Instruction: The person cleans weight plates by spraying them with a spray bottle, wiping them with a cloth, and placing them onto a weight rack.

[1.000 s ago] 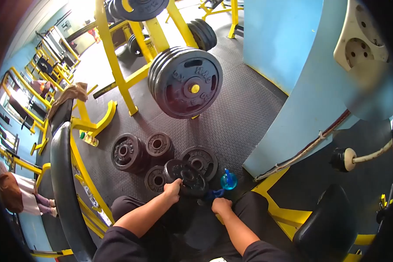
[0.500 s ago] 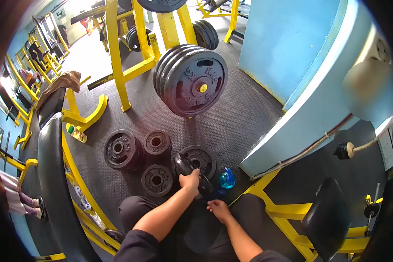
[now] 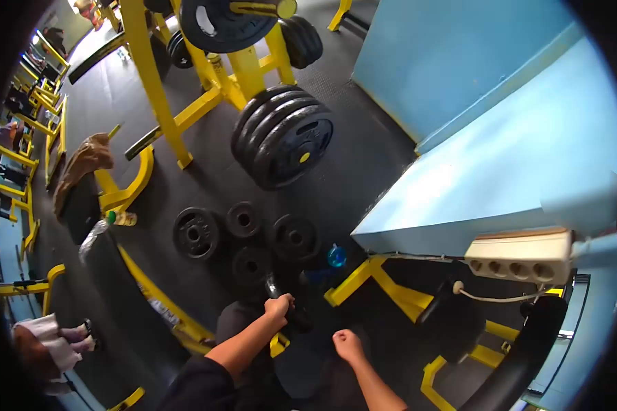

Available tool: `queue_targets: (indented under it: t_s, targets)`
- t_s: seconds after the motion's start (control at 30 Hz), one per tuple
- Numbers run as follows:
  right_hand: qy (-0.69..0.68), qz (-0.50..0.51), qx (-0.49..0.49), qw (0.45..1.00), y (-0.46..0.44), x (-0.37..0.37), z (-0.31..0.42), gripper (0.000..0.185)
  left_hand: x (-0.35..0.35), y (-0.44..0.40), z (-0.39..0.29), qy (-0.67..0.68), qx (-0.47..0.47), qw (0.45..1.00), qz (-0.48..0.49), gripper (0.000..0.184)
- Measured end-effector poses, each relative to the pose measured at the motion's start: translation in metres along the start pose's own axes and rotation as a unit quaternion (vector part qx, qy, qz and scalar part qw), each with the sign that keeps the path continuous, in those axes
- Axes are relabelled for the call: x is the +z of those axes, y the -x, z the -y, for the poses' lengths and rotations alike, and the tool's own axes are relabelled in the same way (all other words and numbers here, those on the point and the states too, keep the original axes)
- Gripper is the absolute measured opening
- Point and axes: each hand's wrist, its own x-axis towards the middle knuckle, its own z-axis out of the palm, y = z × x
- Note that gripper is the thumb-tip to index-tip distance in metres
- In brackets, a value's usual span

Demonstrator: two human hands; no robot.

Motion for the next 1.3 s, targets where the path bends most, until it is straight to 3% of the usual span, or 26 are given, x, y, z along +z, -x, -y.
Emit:
queue_targets:
  t_s: [0.07,0.17,0.23,0.3,0.37,0.4,0.43,0.47,0.5,0.57,0.6,0.7,0.77,0.8,0.87,0.97,1.0,1.1,1.3]
  targets:
    - [-0.077,0.0,0.027,0.997,0.041,-0.006,0.011,0.024,-0.041,0.094,-0.028,-0.033,-0.015,0.999,-0.031,0.012]
    - [-0.144,0.108,0.054,0.982,0.08,-0.02,0.063,0.032,-0.083,0.19,-0.068,-0.107,0.049,0.993,0.029,0.007]
    - [-0.186,0.156,0.098,0.965,0.075,-0.007,0.092,0.05,-0.101,0.279,-0.109,-0.128,0.113,0.985,0.038,0.007]
    - [-0.311,0.217,0.186,0.907,0.074,-0.008,0.149,0.068,-0.128,0.333,-0.128,-0.188,0.193,0.961,0.055,0.016]
    - [-0.429,0.372,0.196,0.8,0.074,-0.018,0.215,0.073,-0.15,0.386,-0.148,-0.209,0.25,0.944,0.049,0.02]
    - [-0.417,0.384,0.182,0.803,0.069,-0.006,0.243,0.073,-0.16,0.406,-0.156,-0.241,0.298,0.922,0.051,0.024]
    - [-0.483,0.418,0.165,0.751,0.064,0.013,0.269,0.071,-0.171,0.417,-0.159,-0.292,0.381,0.877,0.02,0.034]
    - [-0.544,0.449,0.144,0.694,0.058,0.025,0.296,0.069,-0.177,0.429,-0.164,-0.28,0.394,0.875,0.01,0.034]
    - [-0.535,0.457,0.13,0.699,0.067,0.025,0.323,0.069,-0.184,0.445,-0.171,-0.317,0.408,0.856,0.002,0.041]
    - [-0.626,0.335,0.007,0.705,0.095,0.005,0.384,0.067,-0.198,0.462,-0.185,-0.357,0.426,0.831,0.002,0.048]
    - [-0.682,0.386,0.0,0.621,0.073,0.02,0.376,0.066,-0.204,0.469,-0.192,-0.349,0.446,0.824,-0.005,0.048]
    - [-0.665,0.373,-0.039,0.646,0.101,-0.032,0.407,0.062,-0.223,0.472,-0.201,-0.337,0.482,0.808,-0.033,0.043]
    - [-0.646,0.366,-0.07,0.666,0.111,-0.066,0.425,0.06,-0.231,0.458,-0.196,-0.163,0.391,0.904,0.062,0.045]
    - [-0.631,0.341,-0.062,0.695,0.131,-0.092,0.446,0.059,-0.232,0.45,-0.192,-0.164,0.4,0.9,0.065,0.045]
    - [-0.618,0.31,-0.059,0.72,0.129,-0.12,0.472,0.058,-0.233,0.434,-0.193,0.007,0.461,0.88,0.115,0.052]
    - [-0.515,0.222,-0.198,0.804,0.117,-0.163,0.494,0.055,-0.217,0.441,-0.219,0.068,0.497,0.852,0.15,0.061]
    - [-0.518,0.214,-0.195,0.805,0.113,-0.176,0.506,0.055,-0.212,0.444,-0.23,0.098,0.513,0.836,0.167,0.063]
    - [-0.478,0.176,-0.304,0.805,0.097,-0.215,0.533,0.054,-0.188,0.439,-0.27,0.098,0.53,0.82,0.192,0.065]
    - [-0.536,0.17,-0.261,0.785,0.006,-0.272,0.576,0.05,-0.112,0.397,-0.364,0.088,0.517,0.822,0.223,0.059]
